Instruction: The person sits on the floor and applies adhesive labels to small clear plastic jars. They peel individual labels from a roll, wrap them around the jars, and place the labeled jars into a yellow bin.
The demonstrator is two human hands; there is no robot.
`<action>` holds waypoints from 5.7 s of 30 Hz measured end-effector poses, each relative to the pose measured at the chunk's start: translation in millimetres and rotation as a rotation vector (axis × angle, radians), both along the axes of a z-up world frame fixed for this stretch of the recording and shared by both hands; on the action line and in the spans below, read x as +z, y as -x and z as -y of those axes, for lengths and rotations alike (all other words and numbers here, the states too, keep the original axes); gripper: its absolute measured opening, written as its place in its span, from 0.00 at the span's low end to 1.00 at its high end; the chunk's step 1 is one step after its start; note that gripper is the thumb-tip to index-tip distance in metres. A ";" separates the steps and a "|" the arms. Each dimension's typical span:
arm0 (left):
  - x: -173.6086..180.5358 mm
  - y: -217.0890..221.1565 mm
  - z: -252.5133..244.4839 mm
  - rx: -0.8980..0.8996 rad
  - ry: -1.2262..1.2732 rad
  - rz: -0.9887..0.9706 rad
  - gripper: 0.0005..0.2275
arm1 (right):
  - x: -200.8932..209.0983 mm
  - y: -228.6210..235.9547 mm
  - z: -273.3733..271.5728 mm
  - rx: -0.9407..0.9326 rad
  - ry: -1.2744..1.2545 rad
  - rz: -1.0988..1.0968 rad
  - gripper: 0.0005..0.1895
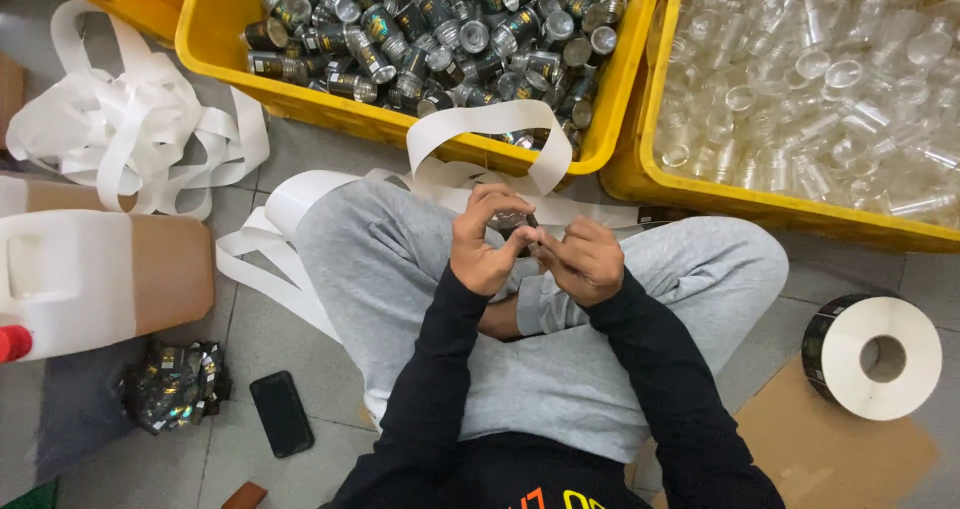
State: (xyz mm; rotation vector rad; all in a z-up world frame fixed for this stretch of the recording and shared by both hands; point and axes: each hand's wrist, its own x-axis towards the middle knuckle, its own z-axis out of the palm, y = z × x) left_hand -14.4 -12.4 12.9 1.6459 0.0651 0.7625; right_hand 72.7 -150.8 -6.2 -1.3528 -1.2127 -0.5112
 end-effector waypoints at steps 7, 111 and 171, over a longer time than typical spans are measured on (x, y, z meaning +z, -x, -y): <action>0.4 -8.4 -16.8 -0.053 0.032 0.008 0.13 | 6.8 -12.3 -3.8 0.036 0.027 -0.037 0.08; 19.7 -28.7 -172.3 -0.297 -0.220 -0.003 0.06 | -9.0 -81.7 45.5 -0.589 0.049 -0.422 0.22; -2.9 -70.6 -39.1 0.139 -0.902 -0.141 0.23 | -9.3 -88.9 49.8 0.261 0.198 -0.978 0.43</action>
